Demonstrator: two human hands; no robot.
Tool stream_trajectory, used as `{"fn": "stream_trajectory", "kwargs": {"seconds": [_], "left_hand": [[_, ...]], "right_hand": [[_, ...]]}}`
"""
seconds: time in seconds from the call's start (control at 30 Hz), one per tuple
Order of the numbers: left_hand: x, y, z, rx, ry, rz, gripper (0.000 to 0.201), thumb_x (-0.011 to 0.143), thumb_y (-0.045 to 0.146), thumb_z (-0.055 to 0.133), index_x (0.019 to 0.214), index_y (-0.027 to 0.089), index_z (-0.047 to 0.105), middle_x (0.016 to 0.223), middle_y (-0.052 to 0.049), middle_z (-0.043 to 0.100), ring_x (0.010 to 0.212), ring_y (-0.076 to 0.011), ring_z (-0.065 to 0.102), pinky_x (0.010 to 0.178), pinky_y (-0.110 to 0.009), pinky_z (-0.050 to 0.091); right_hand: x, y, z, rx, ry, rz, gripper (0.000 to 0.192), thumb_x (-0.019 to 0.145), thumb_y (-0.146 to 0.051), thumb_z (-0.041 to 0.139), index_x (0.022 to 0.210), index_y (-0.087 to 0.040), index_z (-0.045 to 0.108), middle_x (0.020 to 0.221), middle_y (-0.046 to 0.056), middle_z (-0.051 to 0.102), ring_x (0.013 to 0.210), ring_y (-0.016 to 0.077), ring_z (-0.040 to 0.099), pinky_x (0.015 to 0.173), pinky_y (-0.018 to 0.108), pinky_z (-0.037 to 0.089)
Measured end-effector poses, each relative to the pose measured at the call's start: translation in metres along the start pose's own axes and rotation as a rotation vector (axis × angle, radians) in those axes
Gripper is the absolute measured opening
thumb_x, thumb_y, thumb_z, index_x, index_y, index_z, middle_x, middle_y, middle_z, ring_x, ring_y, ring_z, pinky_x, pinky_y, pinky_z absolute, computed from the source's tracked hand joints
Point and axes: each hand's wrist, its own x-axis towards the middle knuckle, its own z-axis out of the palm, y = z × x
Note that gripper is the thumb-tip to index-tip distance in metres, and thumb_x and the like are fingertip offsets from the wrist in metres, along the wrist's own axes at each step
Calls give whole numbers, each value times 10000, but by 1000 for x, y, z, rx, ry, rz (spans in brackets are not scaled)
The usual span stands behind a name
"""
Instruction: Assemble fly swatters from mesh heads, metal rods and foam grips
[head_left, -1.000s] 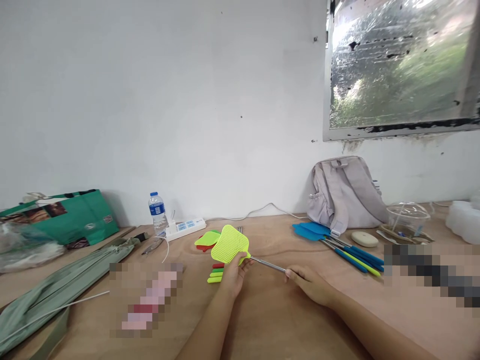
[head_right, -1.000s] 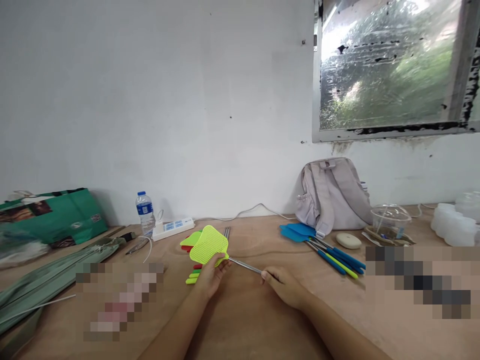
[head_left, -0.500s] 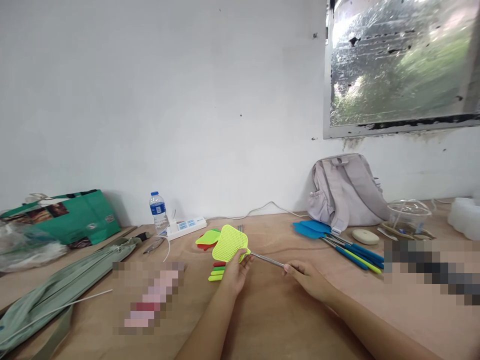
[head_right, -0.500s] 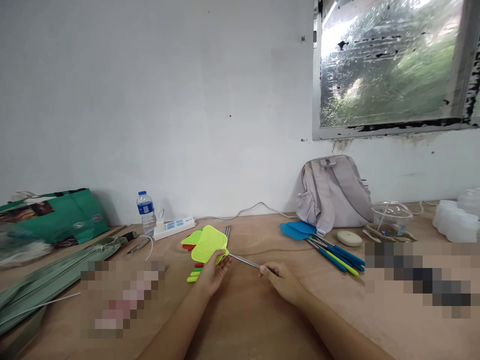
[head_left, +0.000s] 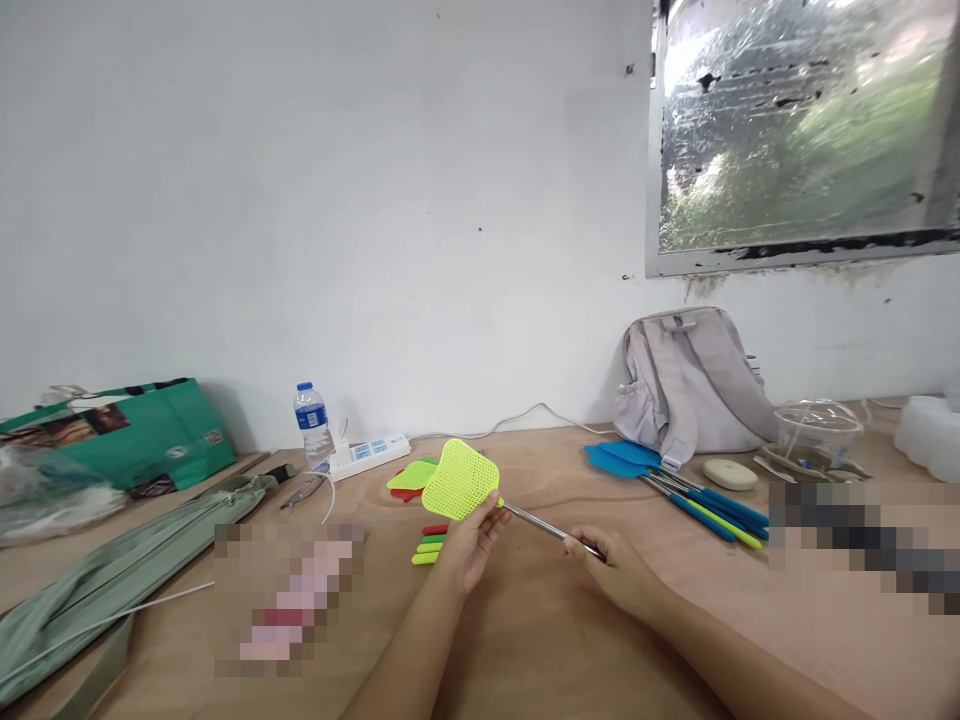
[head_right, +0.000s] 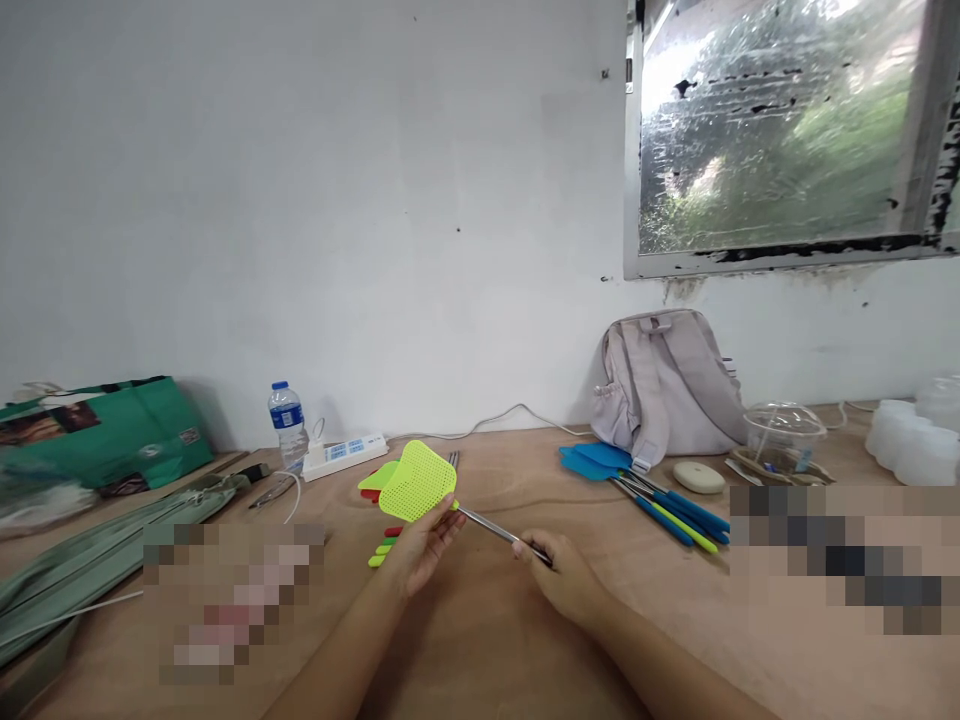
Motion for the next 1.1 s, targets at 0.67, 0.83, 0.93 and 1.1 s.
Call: {"fn": "stream_trajectory", "kwargs": {"seconds": [0.67, 0.83, 0.93, 1.1], "left_hand": [[-7, -22, 7, 2, -57, 113, 88, 663, 131, 665, 706, 129, 589, 662, -9, 631, 631, -105, 607, 624, -214, 510], [-7, -32, 2, 175, -170, 71, 283, 634, 347, 683, 749, 101, 602, 709, -71, 653, 654, -154, 621, 576, -235, 491], [-4, -31, 0, 212, -174, 89, 332, 593, 403, 695, 699, 113, 572, 696, -74, 653, 645, -167, 626, 572, -246, 483], [-1, -27, 1, 210, -147, 153, 351, 576, 434, 691, 660, 130, 537, 679, -60, 644, 662, -173, 628, 602, -264, 484]], "right_hand": [[1, -6, 10, 121, 24, 18, 421, 827, -500, 317, 716, -187, 576, 725, 18, 614, 731, 174, 549, 686, 282, 405], [0, -3, 14, 85, 11, 29, 407, 835, -490, 308, 722, -189, 557, 758, 29, 607, 763, 179, 543, 710, 290, 406], [1, -5, 15, 54, -23, 18, 404, 838, -491, 297, 694, -192, 526, 734, 22, 587, 749, 172, 531, 689, 280, 402], [5, -7, 18, 23, -90, -4, 406, 854, -484, 259, 628, -195, 433, 610, -13, 475, 621, 137, 468, 581, 246, 363]]}}
